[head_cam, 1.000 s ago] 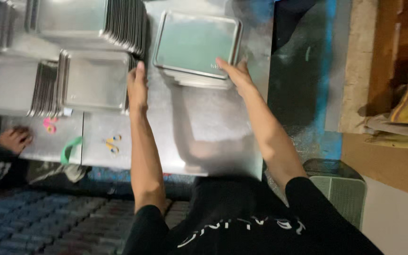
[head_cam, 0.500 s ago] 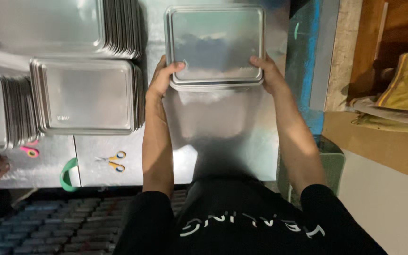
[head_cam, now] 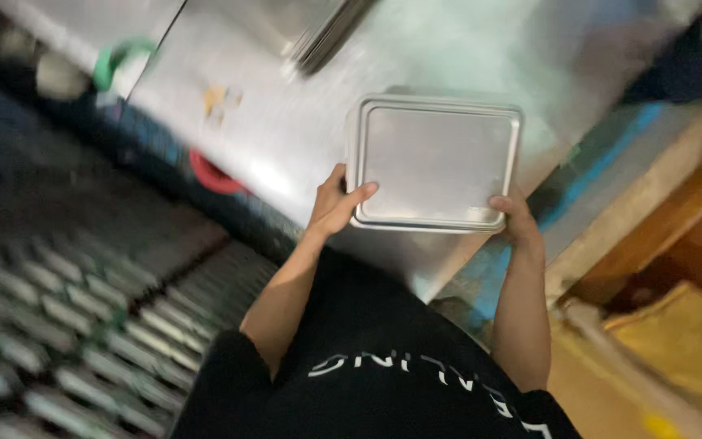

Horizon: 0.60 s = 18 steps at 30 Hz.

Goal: The person stacks rectangular stainless steel trays on a work table, wraps a green ribbon around each stack, ties it, and presses a small label onto the wrapped stack. They move finished stacks aside and repeat the bundling cycle with new trays.

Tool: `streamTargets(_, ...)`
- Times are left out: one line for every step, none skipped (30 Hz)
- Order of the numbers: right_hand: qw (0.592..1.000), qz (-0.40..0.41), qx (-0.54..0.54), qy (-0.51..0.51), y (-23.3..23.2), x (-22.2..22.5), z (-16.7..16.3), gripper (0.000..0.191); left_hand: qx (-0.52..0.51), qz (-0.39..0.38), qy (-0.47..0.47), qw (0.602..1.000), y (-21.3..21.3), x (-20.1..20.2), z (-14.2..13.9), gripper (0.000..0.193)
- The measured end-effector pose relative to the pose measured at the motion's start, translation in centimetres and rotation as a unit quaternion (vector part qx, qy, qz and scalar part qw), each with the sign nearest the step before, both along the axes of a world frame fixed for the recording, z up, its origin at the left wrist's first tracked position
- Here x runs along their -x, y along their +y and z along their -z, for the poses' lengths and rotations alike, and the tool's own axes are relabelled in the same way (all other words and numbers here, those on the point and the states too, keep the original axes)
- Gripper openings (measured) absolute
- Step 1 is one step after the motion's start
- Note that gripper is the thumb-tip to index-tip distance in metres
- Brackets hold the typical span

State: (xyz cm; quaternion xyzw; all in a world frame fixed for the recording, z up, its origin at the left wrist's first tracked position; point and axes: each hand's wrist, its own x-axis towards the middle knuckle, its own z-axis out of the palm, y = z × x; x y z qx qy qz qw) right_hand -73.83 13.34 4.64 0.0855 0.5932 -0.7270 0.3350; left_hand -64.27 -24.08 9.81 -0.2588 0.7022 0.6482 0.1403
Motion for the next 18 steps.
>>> streamTargets(1.000,-0.013,0.006,-0.004,0.5,0.0,0.4,0.077,0.017,-0.016,-0.008,1.000,1.0,-1.9,0.1,0.076)
streamTargets(1.000,-0.024,0.007,-0.004,0.7,0.5,0.7,0.073,0.034,-0.032,-0.015,0.999,1.9,-3.2,0.1,0.077)
streamTargets(0.999,-0.035,0.001,0.004,1.0,1.1,0.8,0.069,0.048,-0.063,0.019,0.997,2.9,-4.2,0.0,0.082)
streamTargets(0.999,-0.044,-0.006,0.013,1.0,2.1,0.7,0.065,0.062,-0.090,0.047,0.993,3.8,-5.0,-0.1,0.088)
streamTargets(0.998,-0.056,-0.017,0.027,0.9,3.1,0.2,0.062,0.063,-0.107,-0.005,0.992,4.5,-5.1,-0.2,0.090)
streamTargets(0.996,-0.068,-0.027,0.048,0.5,4.0,-0.7,0.058,0.067,-0.114,-0.055,0.990,5.0,-4.9,-0.5,0.092)
streamTargets(0.994,-0.075,-0.038,0.072,0.0,4.9,-1.8,0.055,0.068,-0.148,-0.025,0.986,5.4,-4.4,-0.7,0.103)
streamTargets(0.991,-0.082,-0.051,0.097,-0.6,5.6,-3.2,0.051,0.068,-0.179,0.008,0.981,5.6,-3.9,-1.1,0.115)
streamTargets(0.972,-0.089,-0.135,0.169,-1.1,6.5,-4.6,0.072,0.076,-0.178,0.015,0.981,5.6,-3.1,-1.3,0.119)
streamTargets(0.955,-0.054,-0.211,0.203,-1.9,6.4,-6.4,0.080,0.081,-0.179,0.019,0.980,5.4,-2.6,-1.8,0.122)
streamTargets(0.929,-0.018,-0.285,0.236,-2.8,6.1,-8.1,0.089,0.063,-0.174,0.023,0.983,5.2,-2.1,-2.0,0.120)
streamTargets(0.876,-0.028,-0.372,0.305,-3.4,5.2,-9.9,0.091,0.046,-0.166,0.030,0.985,5.0,-1.9,-2.3,0.119)
streamTargets(0.809,-0.036,-0.455,0.371,-4.3,4.2,-11.4,0.092,0.027,-0.159,0.038,0.986,4.8,-1.6,-2.5,0.118)
streamTargets(0.729,-0.044,-0.528,0.433,-5.6,3.0,-12.8,0.094,0.024,-0.160,0.044,0.986,4.7,-1.6,-2.7,0.117)
streamTargets(0.712,-0.037,-0.487,0.504,-6.9,1.7,-13.7,0.089,0.021,-0.160,0.045,0.986,4.5,-1.5,-3.1,0.116)
streamTargets(0.691,-0.032,-0.443,0.570,-8.5,0.4,-14.1,0.085,0.016,-0.158,0.045,0.986,4.4,-1.5,-3.1,0.116)
streamTargets(0.668,-0.027,-0.395,0.631,-10.3,-0.8,-14.2,0.081,0.031,-0.162,0.032,0.986,4.3,-1.3,-2.7,0.120)
streamTargets(0.647,-0.033,-0.423,0.633,-12.2,-2.0,-13.9,0.079,0.047,-0.164,0.019,0.985,4.2,-1.1,-2.4,0.126)
